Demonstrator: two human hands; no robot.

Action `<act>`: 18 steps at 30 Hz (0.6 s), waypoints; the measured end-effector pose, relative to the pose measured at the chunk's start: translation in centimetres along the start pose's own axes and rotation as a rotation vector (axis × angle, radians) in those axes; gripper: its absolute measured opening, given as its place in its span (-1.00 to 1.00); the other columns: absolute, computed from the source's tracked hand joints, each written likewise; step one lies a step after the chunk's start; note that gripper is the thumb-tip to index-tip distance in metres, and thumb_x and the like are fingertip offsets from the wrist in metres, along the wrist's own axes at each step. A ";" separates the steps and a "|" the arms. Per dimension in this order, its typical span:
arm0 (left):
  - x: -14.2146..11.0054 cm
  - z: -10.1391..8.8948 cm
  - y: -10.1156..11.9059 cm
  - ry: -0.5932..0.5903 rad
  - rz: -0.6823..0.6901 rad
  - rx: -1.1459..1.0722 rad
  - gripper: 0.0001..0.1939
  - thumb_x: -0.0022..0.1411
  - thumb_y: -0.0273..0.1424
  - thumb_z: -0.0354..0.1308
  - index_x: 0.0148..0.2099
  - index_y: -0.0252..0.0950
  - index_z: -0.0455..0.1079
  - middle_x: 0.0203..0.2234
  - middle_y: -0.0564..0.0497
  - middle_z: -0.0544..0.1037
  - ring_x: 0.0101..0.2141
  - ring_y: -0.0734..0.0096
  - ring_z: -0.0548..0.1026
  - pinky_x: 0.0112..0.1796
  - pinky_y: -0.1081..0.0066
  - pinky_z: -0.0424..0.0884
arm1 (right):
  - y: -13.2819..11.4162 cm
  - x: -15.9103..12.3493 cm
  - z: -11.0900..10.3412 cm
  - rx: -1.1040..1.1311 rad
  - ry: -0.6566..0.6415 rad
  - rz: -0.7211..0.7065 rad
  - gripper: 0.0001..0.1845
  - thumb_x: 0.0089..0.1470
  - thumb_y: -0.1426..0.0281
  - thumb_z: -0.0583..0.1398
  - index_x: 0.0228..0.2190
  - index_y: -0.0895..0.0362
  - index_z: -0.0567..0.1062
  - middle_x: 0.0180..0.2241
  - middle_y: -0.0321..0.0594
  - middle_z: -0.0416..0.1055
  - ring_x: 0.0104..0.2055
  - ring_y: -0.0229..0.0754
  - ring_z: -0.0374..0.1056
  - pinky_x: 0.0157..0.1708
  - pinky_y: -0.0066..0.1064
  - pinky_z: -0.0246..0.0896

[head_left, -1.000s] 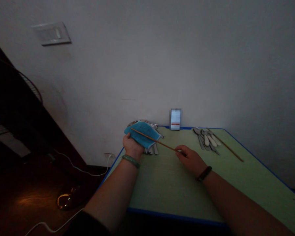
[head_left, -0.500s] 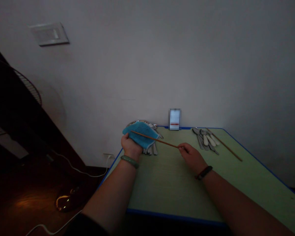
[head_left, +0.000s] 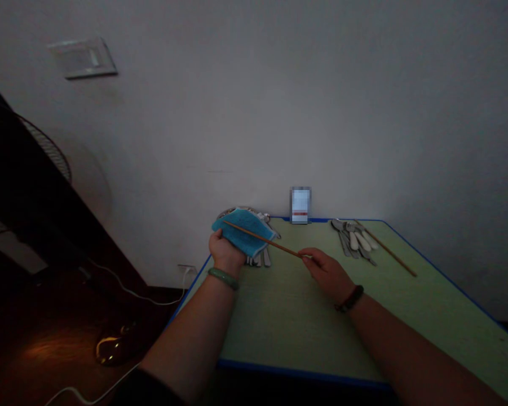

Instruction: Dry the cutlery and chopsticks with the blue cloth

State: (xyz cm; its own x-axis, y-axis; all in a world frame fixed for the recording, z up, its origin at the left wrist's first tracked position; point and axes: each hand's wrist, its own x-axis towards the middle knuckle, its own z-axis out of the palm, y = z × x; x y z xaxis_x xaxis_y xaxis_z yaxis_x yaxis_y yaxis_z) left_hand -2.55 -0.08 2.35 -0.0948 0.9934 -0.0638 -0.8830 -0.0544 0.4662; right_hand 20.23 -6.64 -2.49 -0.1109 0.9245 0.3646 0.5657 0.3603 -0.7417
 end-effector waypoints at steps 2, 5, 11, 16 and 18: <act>0.0 0.0 0.0 -0.001 -0.009 0.000 -0.49 0.15 -0.22 -0.09 0.02 -0.35 0.46 0.00 -0.24 0.55 0.11 -0.14 0.40 0.12 -0.10 0.25 | -0.1 0.0 0.0 0.010 0.015 -0.029 -0.65 0.18 0.24 0.03 -0.16 0.07 0.54 -0.27 -0.20 0.54 -0.26 -0.15 0.45 -0.22 -0.32 0.33; -0.1 0.0 0.0 -0.010 -0.010 -0.007 -0.48 0.14 -0.22 -0.09 0.02 -0.36 0.46 0.01 -0.26 0.54 0.12 -0.14 0.39 0.11 -0.10 0.26 | -0.1 0.0 -0.1 0.018 0.014 -0.055 -0.66 0.17 0.27 0.04 -0.17 0.06 0.56 -0.20 -0.19 0.57 -0.16 -0.12 0.46 -0.12 -0.28 0.33; -0.2 0.2 0.1 0.015 -0.027 -0.012 -0.46 0.18 -0.22 -0.14 0.06 -0.35 0.44 0.11 -0.22 0.47 0.13 -0.09 0.39 0.11 -0.05 0.28 | 0.1 0.0 0.1 0.017 -0.038 -0.057 -0.66 0.15 0.27 0.07 -0.15 0.05 0.57 -0.18 -0.18 0.58 -0.15 -0.12 0.48 -0.10 -0.25 0.35; -0.5 0.6 0.0 0.034 -0.043 -0.016 -0.45 0.18 -0.23 -0.12 0.11 -0.36 0.41 0.14 -0.23 0.44 0.13 -0.10 0.39 0.12 -0.03 0.27 | 0.2 -0.1 0.3 -0.021 -0.068 -0.030 -0.64 0.10 0.32 0.09 -0.09 0.05 0.54 -0.28 -0.21 0.58 -0.27 -0.14 0.48 -0.22 -0.29 0.35; -0.6 0.7 0.0 0.036 -0.035 -0.017 -0.44 0.17 -0.23 -0.12 0.11 -0.38 0.40 0.12 -0.25 0.46 0.12 -0.10 0.40 0.12 -0.03 0.26 | 0.1 -0.1 0.2 -0.043 -0.070 -0.020 -0.64 0.10 0.33 0.08 -0.10 0.06 0.53 -0.35 -0.24 0.57 -0.34 -0.15 0.46 -0.29 -0.32 0.32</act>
State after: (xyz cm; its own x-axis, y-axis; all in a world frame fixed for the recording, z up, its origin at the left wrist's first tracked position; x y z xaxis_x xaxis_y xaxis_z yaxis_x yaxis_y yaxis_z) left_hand -2.19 -0.59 2.96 -0.0800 0.9906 -0.1114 -0.8938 -0.0218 0.4479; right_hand 20.11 -6.65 -2.72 -0.1787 0.9240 0.3380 0.5968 0.3749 -0.7094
